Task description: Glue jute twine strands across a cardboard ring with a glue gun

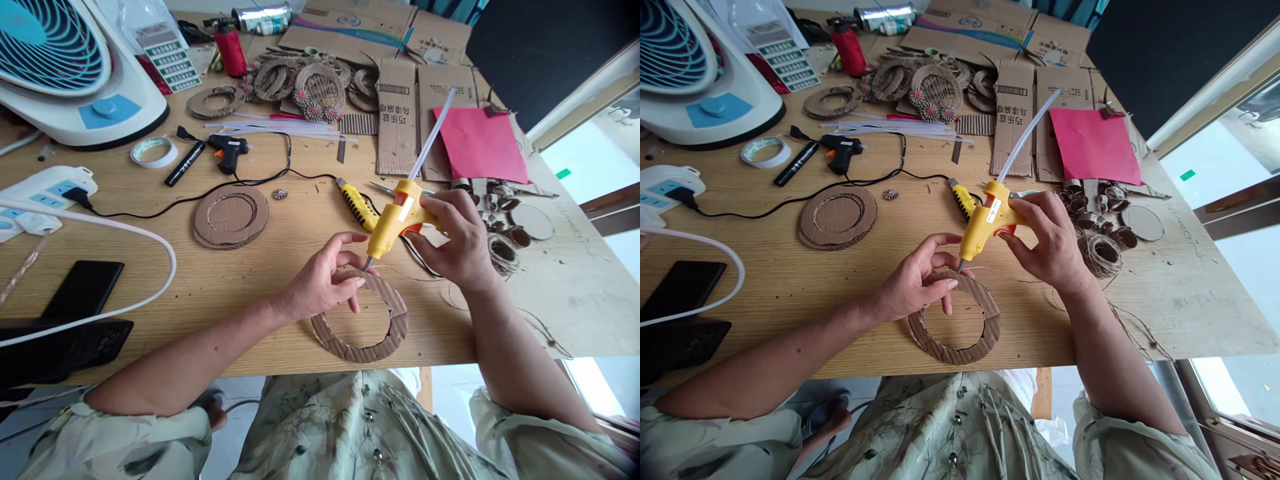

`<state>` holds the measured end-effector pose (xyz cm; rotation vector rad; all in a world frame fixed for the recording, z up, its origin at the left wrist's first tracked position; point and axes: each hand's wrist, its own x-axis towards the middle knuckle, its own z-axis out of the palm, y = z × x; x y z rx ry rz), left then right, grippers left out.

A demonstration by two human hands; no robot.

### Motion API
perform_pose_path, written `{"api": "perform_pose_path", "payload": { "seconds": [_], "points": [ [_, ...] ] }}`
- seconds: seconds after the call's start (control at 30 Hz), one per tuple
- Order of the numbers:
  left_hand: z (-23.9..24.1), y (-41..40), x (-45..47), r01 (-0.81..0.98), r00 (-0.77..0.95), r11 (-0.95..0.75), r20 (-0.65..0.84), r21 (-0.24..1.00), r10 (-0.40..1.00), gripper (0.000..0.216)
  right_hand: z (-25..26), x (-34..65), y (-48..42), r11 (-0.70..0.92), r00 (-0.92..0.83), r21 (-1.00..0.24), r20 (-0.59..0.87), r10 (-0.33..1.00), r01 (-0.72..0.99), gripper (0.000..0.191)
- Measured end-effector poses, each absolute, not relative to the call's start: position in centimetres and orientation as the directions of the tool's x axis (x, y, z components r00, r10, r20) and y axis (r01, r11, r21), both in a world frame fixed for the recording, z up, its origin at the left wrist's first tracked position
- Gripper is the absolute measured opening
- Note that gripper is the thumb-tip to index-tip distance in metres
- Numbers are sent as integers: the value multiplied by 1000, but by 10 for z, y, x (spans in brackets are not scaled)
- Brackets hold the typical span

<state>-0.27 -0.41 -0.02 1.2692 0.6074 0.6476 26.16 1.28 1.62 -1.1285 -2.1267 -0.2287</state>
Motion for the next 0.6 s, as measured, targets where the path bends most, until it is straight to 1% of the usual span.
{"api": "perform_pose_path", "payload": {
  "seconds": [0.37, 0.6],
  "points": [
    [-2, -4, -2, -112, 677, 171, -51, 979, 734, 52, 16, 261, 13, 617, -379, -153, 668, 640, 772, 56],
    [-1, -4, -2, -128, 671, 165, -37, 978, 741, 53, 14, 263, 12, 612, -369, -175, 660, 655, 771, 56]
  ]
}}
